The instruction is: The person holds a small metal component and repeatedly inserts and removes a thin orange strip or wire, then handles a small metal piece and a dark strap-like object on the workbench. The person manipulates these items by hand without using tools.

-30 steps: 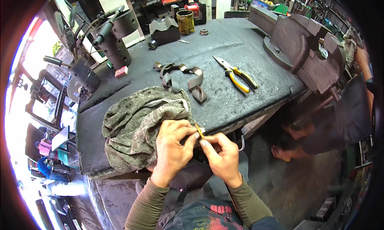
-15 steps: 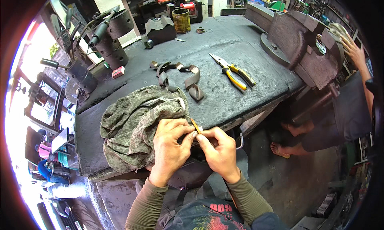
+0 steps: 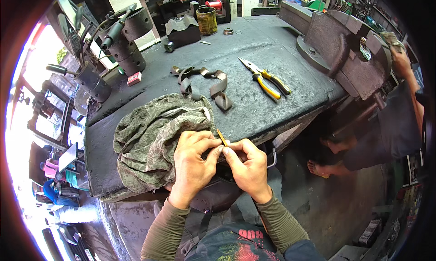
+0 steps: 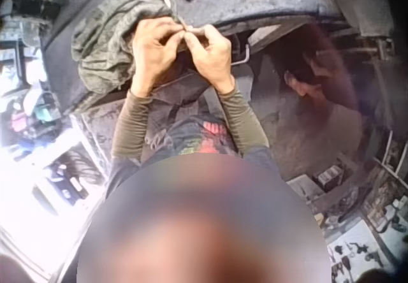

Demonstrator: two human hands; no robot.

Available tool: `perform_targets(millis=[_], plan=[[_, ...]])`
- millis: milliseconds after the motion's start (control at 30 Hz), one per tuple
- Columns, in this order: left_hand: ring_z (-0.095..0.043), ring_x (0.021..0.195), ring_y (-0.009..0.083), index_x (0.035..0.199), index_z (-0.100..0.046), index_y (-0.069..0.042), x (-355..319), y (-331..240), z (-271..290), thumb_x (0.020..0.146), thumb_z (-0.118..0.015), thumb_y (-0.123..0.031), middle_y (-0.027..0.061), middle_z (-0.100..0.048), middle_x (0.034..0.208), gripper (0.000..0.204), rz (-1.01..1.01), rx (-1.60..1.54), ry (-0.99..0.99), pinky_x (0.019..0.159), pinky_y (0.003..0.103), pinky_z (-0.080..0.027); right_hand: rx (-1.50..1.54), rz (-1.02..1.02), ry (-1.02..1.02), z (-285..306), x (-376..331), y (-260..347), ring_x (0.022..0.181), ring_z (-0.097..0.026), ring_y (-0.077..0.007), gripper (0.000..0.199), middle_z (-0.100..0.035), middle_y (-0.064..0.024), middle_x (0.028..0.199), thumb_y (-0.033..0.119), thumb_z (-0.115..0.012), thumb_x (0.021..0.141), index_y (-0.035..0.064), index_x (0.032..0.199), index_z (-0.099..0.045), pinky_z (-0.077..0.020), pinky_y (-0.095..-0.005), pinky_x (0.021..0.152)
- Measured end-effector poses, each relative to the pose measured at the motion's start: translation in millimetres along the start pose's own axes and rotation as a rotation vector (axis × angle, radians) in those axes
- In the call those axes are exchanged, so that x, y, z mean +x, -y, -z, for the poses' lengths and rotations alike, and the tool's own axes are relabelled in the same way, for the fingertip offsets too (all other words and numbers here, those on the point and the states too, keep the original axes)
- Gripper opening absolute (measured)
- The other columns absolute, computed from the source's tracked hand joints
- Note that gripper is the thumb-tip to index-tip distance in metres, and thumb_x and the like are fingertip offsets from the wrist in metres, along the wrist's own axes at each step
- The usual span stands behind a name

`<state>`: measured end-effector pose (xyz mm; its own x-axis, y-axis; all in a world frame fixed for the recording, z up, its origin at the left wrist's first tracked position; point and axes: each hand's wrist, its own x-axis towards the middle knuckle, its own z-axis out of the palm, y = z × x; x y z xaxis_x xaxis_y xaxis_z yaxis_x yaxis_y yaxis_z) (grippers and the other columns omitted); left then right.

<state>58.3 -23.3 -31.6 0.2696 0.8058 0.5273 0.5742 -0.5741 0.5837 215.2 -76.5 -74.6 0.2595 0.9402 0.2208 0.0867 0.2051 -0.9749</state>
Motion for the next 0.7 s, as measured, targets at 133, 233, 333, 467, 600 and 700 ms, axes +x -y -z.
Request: perform_targets(millis=[133,233,333,467,600,700], plan=[[-0.070,0.105,0.0301,0.097,-0.085,-0.006,0.6,1.0,0.6,0.081,-0.091,-0.005,0.0076,-0.079,0.106,0.018,-0.022,-0.027,-0.005,0.094,0.042,-0.057,0.034,0.169,-0.031,0.3,-2.5,-0.3,0.070,-0.067,-0.0080,0.011,-0.077,-0.0081,0.083,0.006,-0.080,0.102,-0.0034,0.105,-0.075,-0.0534,-0.0283,0.062],[-0.069,0.105,0.0303,0.098,-0.085,-0.005,0.6,1.2,0.5,0.082,-0.090,-0.004,0.0079,-0.079,0.106,0.017,-0.045,0.000,0.001,0.093,0.042,-0.057,-0.013,0.075,-0.031,-0.3,-0.1,-1.6,0.069,-0.068,-0.0098,0.011,-0.077,-0.0096,0.084,0.006,-0.079,0.103,-0.0033,0.103,-0.074,-0.0545,-0.0302,0.062],[-0.069,0.106,0.0302,0.099,-0.085,-0.005,0.5,1.0,0.9,0.082,-0.090,-0.004,0.0081,-0.079,0.106,0.018,-0.021,-0.014,0.015,0.092,0.042,-0.057,-0.036,0.088,-0.023,1.9,-0.8,-1.3,0.069,-0.066,-0.0075,0.011,-0.078,-0.0084,0.084,0.006,-0.081,0.102,-0.0033,0.104,-0.074,-0.0527,-0.0280,0.061],[-0.069,0.103,0.0303,0.099,-0.085,-0.005,0.4,0.9,1.4,0.082,-0.090,-0.004,0.0075,-0.078,0.105,0.018,-0.050,-0.030,-0.007,0.090,0.041,-0.057,-0.047,-0.015,-0.003,7.6,-6.3,1.1,0.079,-0.066,-0.0019,0.009,-0.076,0.0000,0.090,0.004,-0.080,0.104,-0.0037,0.106,-0.076,-0.0530,-0.0204,0.069],[-0.069,0.103,0.0301,0.101,-0.084,-0.006,0.5,2.2,0.7,0.084,-0.090,-0.006,0.0074,-0.078,0.106,0.018,-0.061,-0.007,-0.005,0.092,0.042,-0.057,0.032,0.014,-0.005,5.6,-3.1,-1.3,0.071,-0.061,-0.0016,0.009,-0.073,-0.0003,0.083,0.004,-0.079,0.104,-0.0035,0.105,-0.074,-0.0490,-0.0233,0.061],[-0.070,0.104,0.0298,0.103,-0.084,-0.007,-1.0,2.7,1.8,0.084,-0.091,-0.009,0.0073,-0.078,0.107,0.020,-0.079,0.002,-0.022,0.093,0.042,-0.057,0.142,-0.012,-0.010,2.9,-2.3,-1.9,0.075,-0.062,-0.0011,0.008,-0.074,0.0011,0.089,0.004,-0.077,0.106,-0.0031,0.107,-0.074,-0.0505,-0.0207,0.065]])
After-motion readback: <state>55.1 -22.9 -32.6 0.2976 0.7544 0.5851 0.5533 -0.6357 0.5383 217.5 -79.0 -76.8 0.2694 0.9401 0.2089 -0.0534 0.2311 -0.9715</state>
